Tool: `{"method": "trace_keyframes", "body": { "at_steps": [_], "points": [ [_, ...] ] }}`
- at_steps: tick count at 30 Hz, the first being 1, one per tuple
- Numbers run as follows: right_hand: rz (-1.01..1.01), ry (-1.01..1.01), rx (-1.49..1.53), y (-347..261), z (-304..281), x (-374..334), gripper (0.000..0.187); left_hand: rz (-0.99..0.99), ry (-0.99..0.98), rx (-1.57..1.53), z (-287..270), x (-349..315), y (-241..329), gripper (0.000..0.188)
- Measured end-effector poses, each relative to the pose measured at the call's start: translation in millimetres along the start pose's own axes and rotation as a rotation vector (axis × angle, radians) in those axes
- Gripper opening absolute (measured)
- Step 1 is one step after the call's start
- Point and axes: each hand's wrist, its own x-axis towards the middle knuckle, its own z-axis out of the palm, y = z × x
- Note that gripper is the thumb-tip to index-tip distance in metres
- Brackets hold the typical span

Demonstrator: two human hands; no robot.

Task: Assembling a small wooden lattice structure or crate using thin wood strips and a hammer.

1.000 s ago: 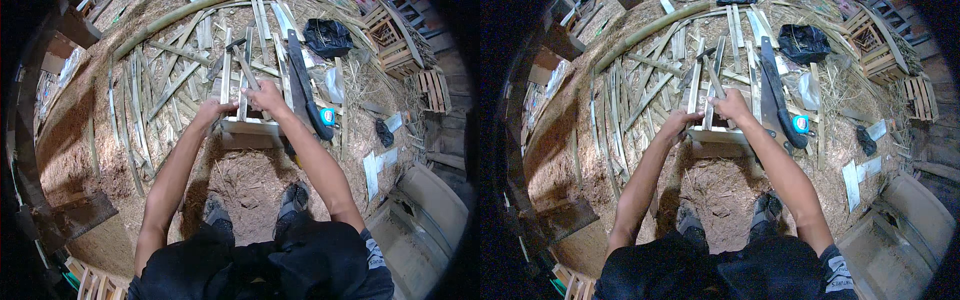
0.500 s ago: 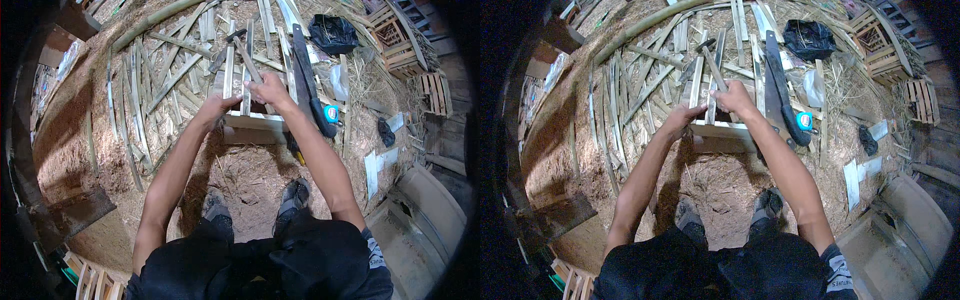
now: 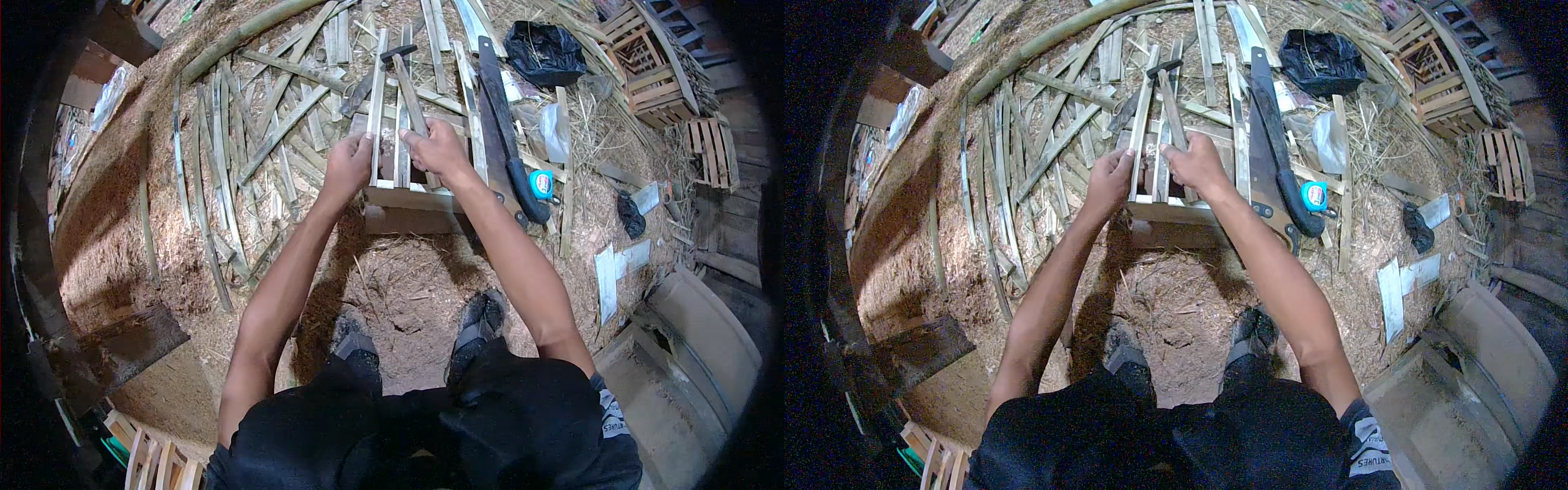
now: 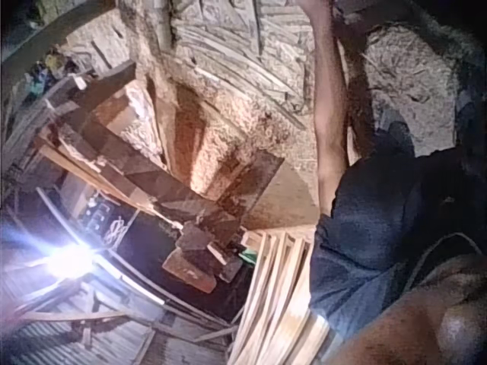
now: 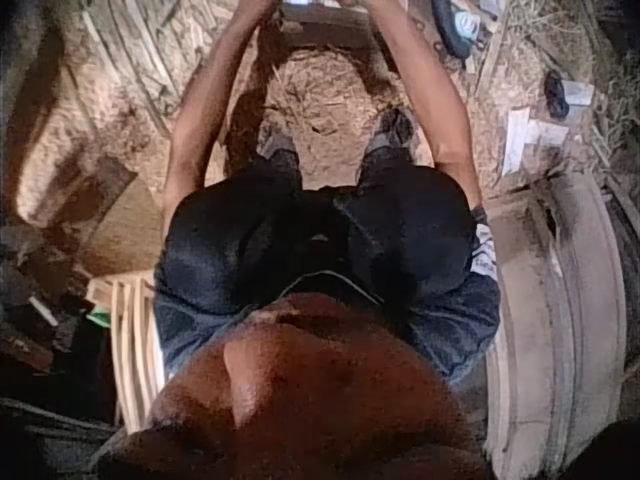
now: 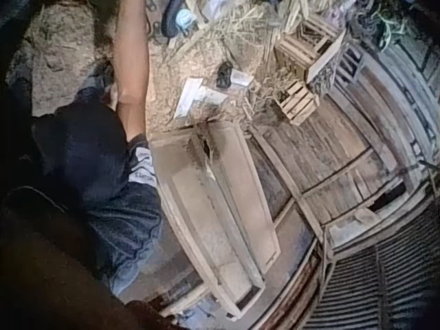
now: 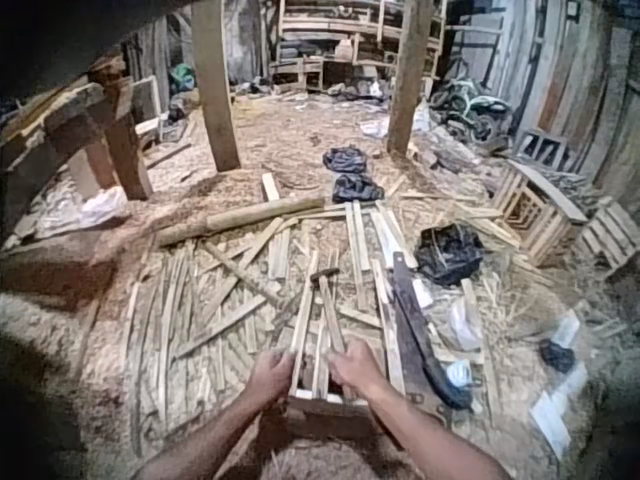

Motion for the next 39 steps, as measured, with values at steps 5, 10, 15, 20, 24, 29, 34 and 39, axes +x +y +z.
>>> {"method": "trace_keyframes", "body": {
  "at_steps": [5, 10, 15, 20, 24, 29, 34, 39],
  "points": [
    [-0.05, 0.008, -0.042, -8, 13, -6, 0.018, -0.033, 0.023, 0.039, -10, 3, -10, 0.036],
    [-0.005, 0.016, -0.023, -7, 10, -5, 0.018, -0.045, 0.035, -0.022, -5, 3, -11, 0.036],
    [0.002, 0.0, 0.034, -4, 8, -1, 0.016, 0.001, -0.02, -0.097, -7, 6, -19, 0.033],
    [0.011, -0.022, 0.077, -7, 10, -5, 0.014, -0.028, -0.007, -0.092, -9, 3, -14, 0.034],
    [0.029, -0.013, 0.029, -10, 11, -6, 0.016, -0.052, -0.025, -0.058, -9, 1, -8, 0.037],
    [0.012, -0.005, -0.011, -10, 7, -6, 0.016, -0.111, -0.048, -0.141, -9, 2, -6, 0.038],
    [0.027, -0.024, 0.045, -10, 9, -5, 0.016, -0.032, -0.076, -0.021, -17, 4, -9, 0.038],
    [0.029, -0.015, 0.028, -11, 9, -5, 0.016, -0.081, -0.106, -0.092, -15, 3, -10, 0.036]
  ]
}}
